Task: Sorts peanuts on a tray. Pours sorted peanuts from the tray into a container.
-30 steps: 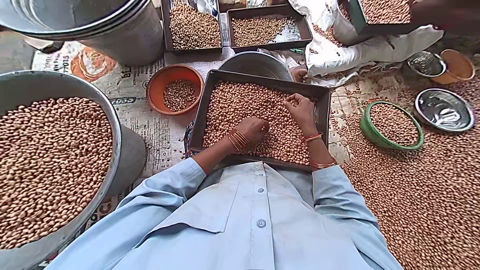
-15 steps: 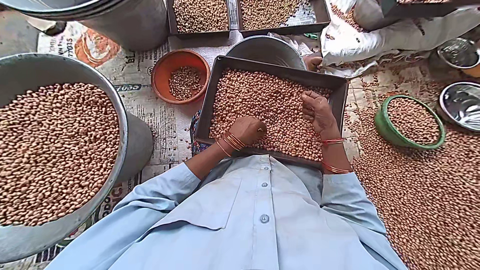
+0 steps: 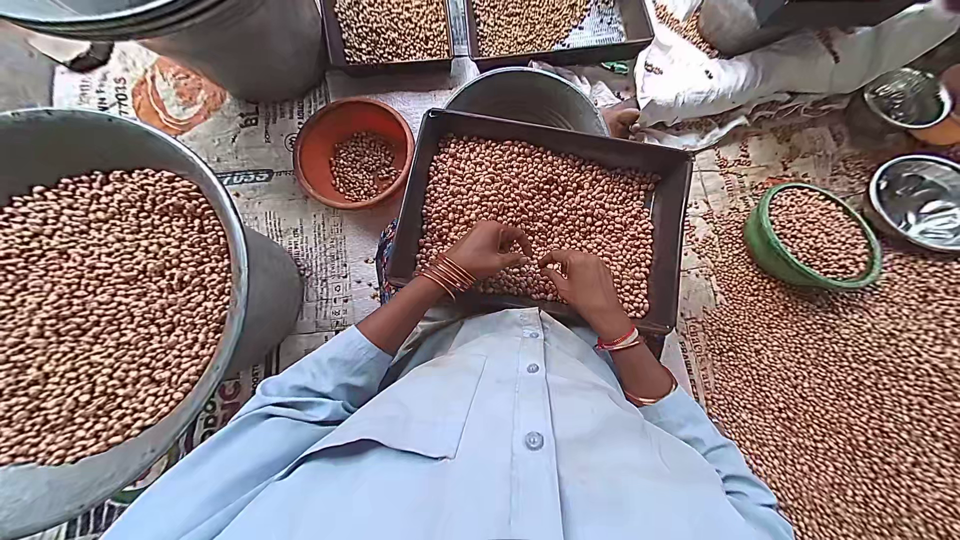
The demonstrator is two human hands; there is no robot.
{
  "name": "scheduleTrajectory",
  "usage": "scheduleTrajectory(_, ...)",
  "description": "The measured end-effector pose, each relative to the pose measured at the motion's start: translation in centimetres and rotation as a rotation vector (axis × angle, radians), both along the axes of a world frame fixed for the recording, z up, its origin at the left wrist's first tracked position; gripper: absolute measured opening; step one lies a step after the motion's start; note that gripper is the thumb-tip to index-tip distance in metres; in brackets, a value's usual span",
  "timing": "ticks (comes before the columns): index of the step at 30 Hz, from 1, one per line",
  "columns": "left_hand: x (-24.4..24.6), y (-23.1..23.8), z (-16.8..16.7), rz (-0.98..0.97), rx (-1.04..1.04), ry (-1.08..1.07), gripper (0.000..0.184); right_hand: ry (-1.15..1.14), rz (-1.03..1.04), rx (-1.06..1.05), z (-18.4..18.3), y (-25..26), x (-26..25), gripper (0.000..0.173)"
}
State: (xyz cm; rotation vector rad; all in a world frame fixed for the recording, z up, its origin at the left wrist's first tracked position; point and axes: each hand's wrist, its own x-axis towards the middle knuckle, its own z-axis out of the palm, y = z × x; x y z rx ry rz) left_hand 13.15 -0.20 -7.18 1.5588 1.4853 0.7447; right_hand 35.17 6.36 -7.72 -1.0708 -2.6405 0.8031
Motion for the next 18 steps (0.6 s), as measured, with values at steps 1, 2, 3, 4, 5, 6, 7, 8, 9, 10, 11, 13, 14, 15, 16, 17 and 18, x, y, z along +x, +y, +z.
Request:
scheduleTrajectory(1,-1.1,-0.3,-0.1,0.028,-0.024,-0.257,0.006,-0.031,0.021,0.038,-0.3,0.1,-0.3,0.015)
scheduleTrajectory(2,-1.8,-0.5,-0.3,0.041,-0.053,-0.488,0.01,-0.072,0.037,0.055,-0.6,0.3,-0.6,0.016)
scheduleTrajectory(3,-2.3,-0.8,-0.5,0.032,-0.093,-0.638,0.014,-0.113,0.046,0.055,-0.6,0.4,-0.8,0.018)
scheduleTrajectory(4,-2.5,-1.1,-0.5,0.004,-0.129,-0.666,0.017,-0.146,0.054,0.048,-0.6,0.4,-1.0,0.018)
scheduleTrajectory(5,-2.5,-1.4,-0.4,-0.02,-0.151,-0.593,0.02,-0.167,0.06,0.037,-0.6,0.4,-1.2,0.017)
scheduleTrajectory(6,-2.0,-1.7,-0.1,-0.04,-0.161,-0.449,0.02,-0.169,0.065,0.022,-0.6,0.5,-1.2,0.017)
scheduleTrajectory(7,-1.5,-1.9,0.2,-0.084,-0.162,-0.244,0.015,-0.169,0.064,0.004,-0.6,0.5,-1.2,0.016)
scheduleTrajectory(8,-0.7,-2.0,0.2,-0.122,-0.153,-0.032,0.013,-0.163,0.059,-0.012,-0.6,0.7,-1.1,0.015)
scheduleTrajectory(9,0.1,-2.1,0.2,-0.145,-0.147,0.142,0.013,-0.143,0.049,-0.029,-0.6,0.8,-1.0,0.014)
scheduleTrajectory(10,0.8,-2.2,0.2,-0.163,-0.15,0.281,0.015,-0.113,0.038,-0.05,-0.7,0.9,-0.7,0.013)
scheduleTrajectory(11,1.3,-2.2,0.2,-0.173,-0.161,0.378,0.016,-0.08,0.03,-0.077,-0.6,0.9,-0.4,0.012)
scheduleTrajectory(13,1.8,-2.4,-0.1,-0.184,-0.145,0.472,0.016,-0.051,0.021,-0.106,-0.7,0.9,-0.1,0.012)
scheduleTrajectory(14,1.9,-2.4,-0.1,-0.194,-0.137,0.487,0.016,-0.057,0.023,-0.105,-0.8,0.9,-0.1,0.012)
scheduleTrajectory(15,2.0,-2.4,-0.2,-0.211,-0.13,0.497,0.016,-0.088,0.019,-0.106,-0.9,1.0,-0.5,0.013)
scheduleTrajectory(16,2.1,-2.3,-0.1,-0.228,-0.135,0.504,0.016,-0.115,0.023,-0.101,-1.0,1.0,-0.8,0.014)
scheduleTrajectory(17,2.1,-2.4,-0.2,-0.235,-0.13,0.501,0.015,-0.14,0.029,-0.095,-1.1,1.1,-1.1,0.015)
scheduleTrajectory(18,2.0,-2.5,-0.3,-0.22,-0.108,0.473,0.014,-0.157,0.036,-0.094,-1.1,1.2,-1.4,0.016)
